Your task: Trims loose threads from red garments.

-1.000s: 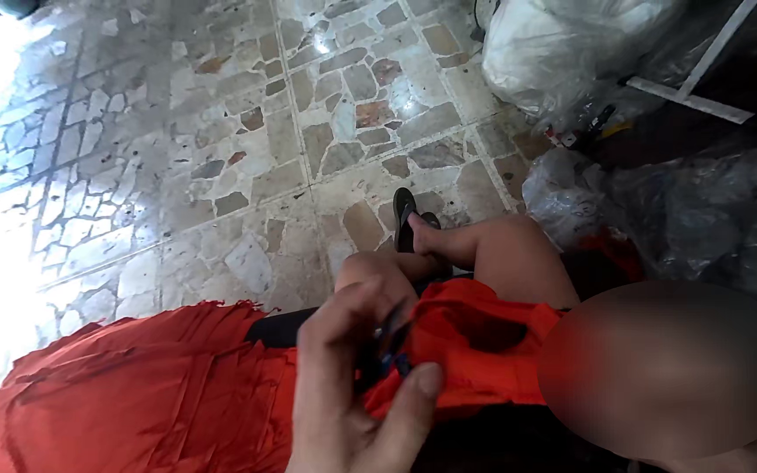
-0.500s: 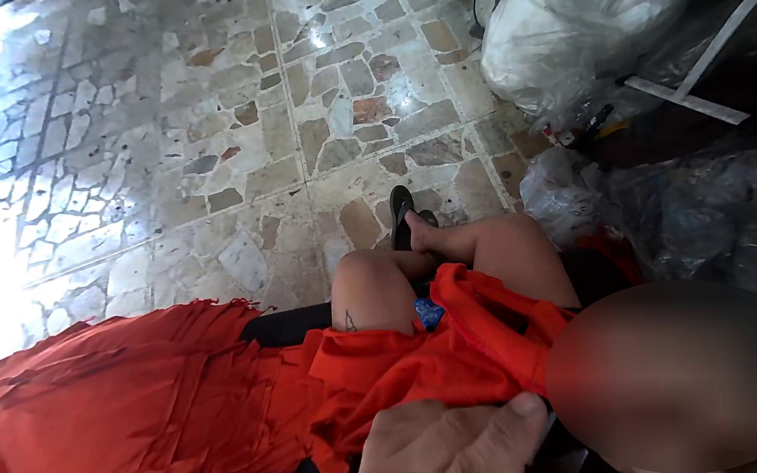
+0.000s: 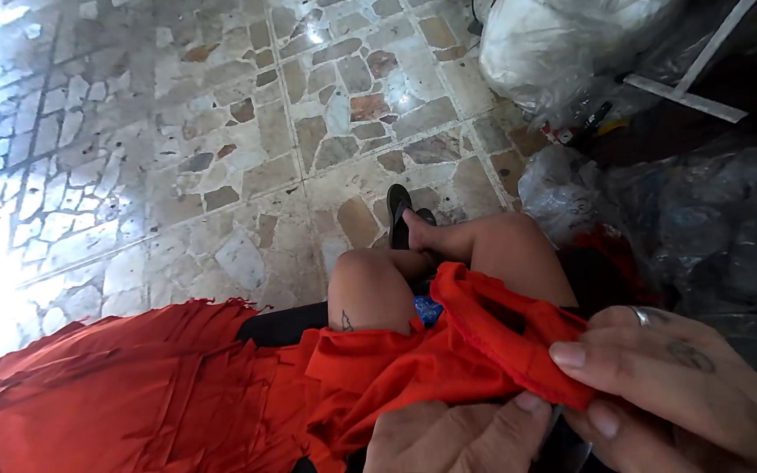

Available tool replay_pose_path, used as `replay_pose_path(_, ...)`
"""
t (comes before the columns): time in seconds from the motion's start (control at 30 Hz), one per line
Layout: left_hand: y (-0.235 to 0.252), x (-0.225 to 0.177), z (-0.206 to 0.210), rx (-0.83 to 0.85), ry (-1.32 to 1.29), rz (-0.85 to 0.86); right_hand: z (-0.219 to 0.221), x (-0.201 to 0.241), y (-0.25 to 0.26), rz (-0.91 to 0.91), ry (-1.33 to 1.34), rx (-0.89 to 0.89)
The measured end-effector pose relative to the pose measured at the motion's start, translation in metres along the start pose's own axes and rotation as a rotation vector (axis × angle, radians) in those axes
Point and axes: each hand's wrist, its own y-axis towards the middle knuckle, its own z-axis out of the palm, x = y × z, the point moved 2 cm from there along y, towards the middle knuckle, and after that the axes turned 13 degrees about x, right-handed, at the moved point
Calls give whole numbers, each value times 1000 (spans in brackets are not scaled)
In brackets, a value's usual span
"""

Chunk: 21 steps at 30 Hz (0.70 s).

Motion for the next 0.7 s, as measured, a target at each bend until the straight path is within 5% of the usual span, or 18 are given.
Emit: replay_pose_path(0.7, 4, -2, 1, -22, -25, -24, -2, 7, 1, -57, -117, 70)
